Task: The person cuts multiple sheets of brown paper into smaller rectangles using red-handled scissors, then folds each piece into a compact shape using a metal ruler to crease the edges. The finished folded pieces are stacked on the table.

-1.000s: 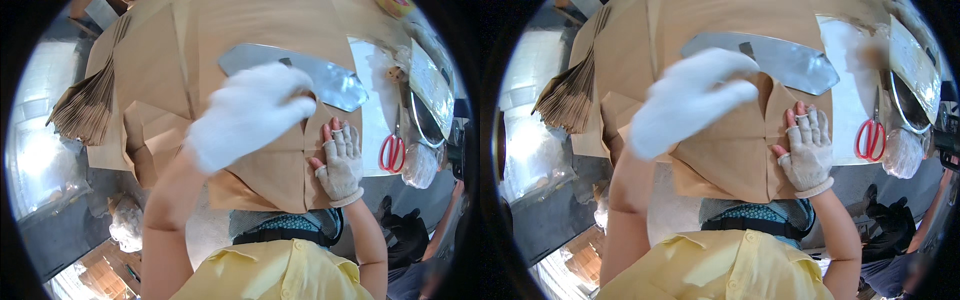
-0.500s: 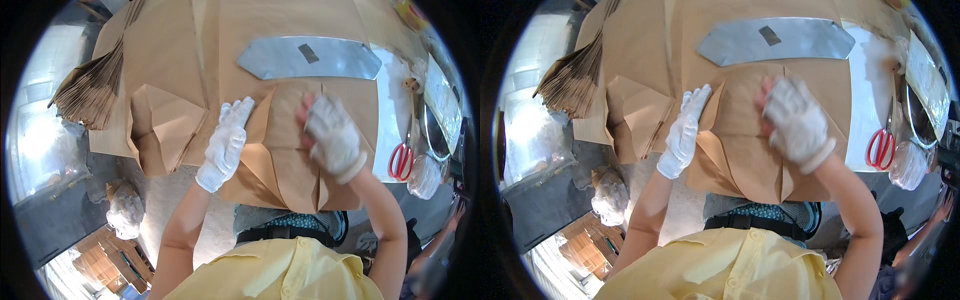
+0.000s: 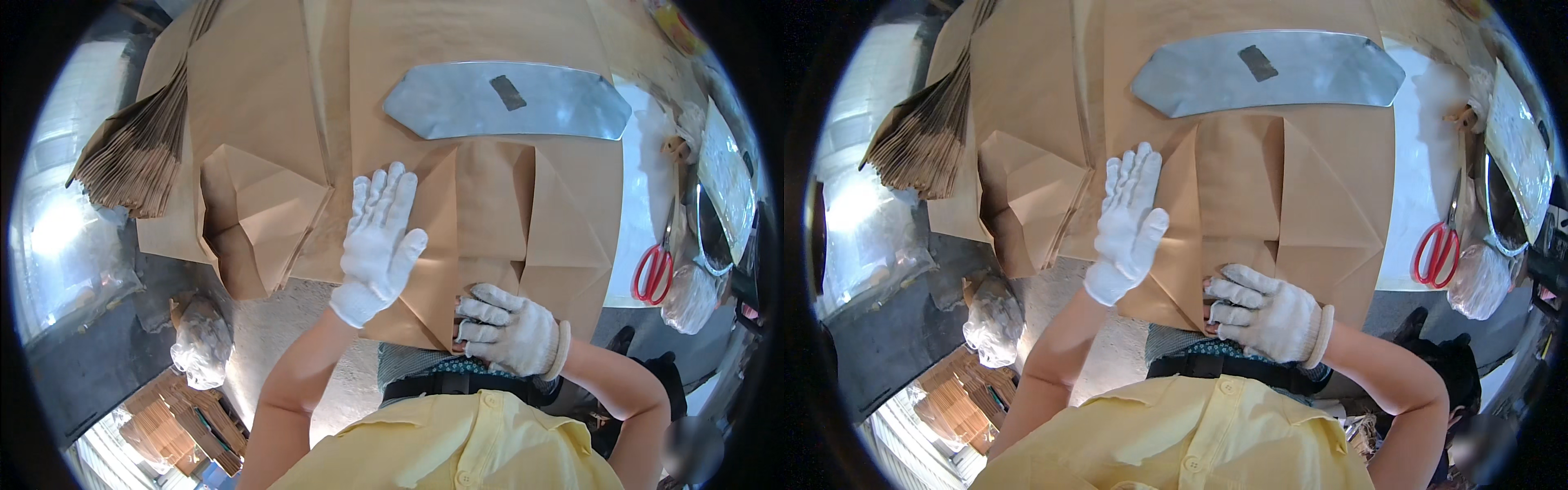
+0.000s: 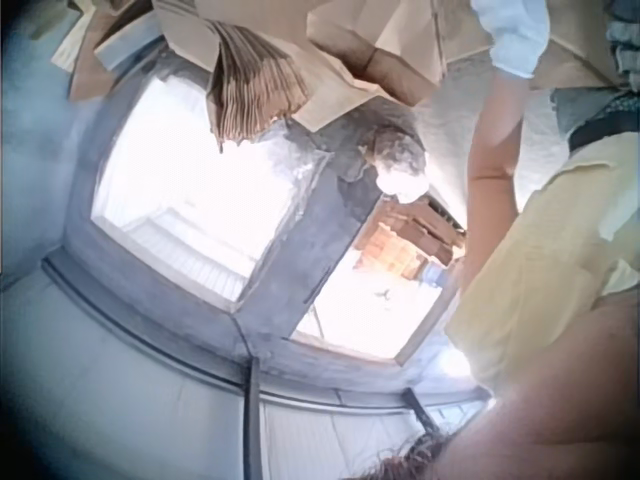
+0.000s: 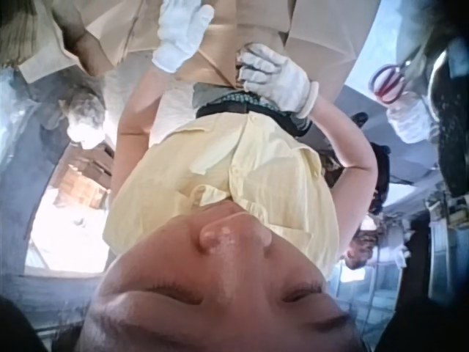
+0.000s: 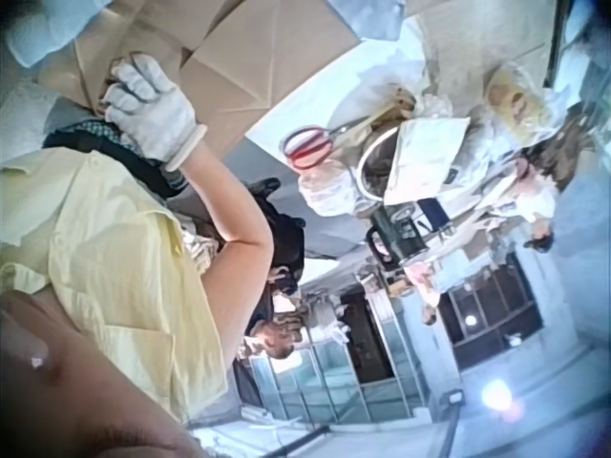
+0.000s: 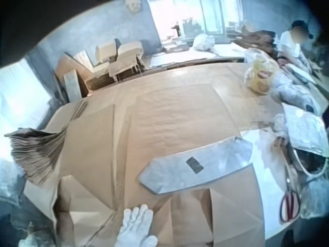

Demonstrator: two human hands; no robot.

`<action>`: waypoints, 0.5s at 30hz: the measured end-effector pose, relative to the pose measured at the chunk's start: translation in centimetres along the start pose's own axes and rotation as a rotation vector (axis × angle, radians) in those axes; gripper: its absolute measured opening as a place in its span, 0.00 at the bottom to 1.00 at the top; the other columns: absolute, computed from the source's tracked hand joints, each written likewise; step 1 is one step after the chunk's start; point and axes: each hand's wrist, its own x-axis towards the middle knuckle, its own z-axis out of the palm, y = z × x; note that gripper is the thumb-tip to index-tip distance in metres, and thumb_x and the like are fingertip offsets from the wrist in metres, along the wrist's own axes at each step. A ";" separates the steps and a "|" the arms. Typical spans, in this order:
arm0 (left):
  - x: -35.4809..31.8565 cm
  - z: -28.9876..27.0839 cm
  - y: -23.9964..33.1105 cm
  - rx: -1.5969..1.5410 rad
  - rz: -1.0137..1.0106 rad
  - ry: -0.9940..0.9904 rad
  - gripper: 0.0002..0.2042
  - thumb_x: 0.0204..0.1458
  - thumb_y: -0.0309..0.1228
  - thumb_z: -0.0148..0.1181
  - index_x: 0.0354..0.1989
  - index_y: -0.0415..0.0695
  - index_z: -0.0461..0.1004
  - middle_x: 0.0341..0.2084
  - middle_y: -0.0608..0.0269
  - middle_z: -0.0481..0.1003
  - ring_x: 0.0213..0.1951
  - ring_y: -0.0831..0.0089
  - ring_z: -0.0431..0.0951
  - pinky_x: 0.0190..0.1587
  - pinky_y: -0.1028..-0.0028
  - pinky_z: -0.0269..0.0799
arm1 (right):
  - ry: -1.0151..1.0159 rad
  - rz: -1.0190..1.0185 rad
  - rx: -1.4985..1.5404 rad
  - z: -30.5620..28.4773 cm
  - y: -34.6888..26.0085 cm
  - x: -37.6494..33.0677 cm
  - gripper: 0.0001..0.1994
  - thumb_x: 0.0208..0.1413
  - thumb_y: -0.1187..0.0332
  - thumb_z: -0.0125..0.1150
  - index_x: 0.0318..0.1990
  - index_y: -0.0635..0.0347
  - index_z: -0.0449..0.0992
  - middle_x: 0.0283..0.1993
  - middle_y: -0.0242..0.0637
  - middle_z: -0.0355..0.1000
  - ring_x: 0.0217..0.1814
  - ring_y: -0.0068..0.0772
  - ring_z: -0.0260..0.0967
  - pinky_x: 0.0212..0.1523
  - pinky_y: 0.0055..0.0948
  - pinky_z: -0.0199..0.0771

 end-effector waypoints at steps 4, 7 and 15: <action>0.6 -2.1 -3.8 -0.878 -0.182 -0.237 0.35 0.72 0.48 0.40 0.81 0.40 0.47 0.80 0.58 0.50 0.80 0.60 0.48 0.81 0.63 0.38 | 0.155 0.002 -0.126 0.3 0.7 1.9 0.19 0.46 0.61 0.62 0.48 0.50 0.83 0.58 0.32 0.78 0.73 0.39 0.66 0.75 0.46 0.63; 1.1 -4.6 -3.4 -1.597 -0.371 -0.183 0.32 0.76 0.45 0.33 0.81 0.41 0.42 0.81 0.54 0.44 0.80 0.63 0.47 0.80 0.71 0.41 | 0.230 0.098 -0.205 -0.7 1.4 6.3 0.17 0.42 0.61 0.64 0.43 0.50 0.83 0.55 0.33 0.78 0.66 0.41 0.70 0.68 0.45 0.69; 1.2 -3.9 -4.7 -1.784 -0.376 -0.094 0.34 0.75 0.52 0.32 0.80 0.41 0.44 0.79 0.46 0.50 0.79 0.55 0.50 0.79 0.65 0.48 | 0.331 0.684 0.298 4.0 3.4 11.6 0.21 0.61 0.59 0.63 0.57 0.60 0.73 0.62 0.52 0.69 0.61 0.59 0.69 0.62 0.44 0.73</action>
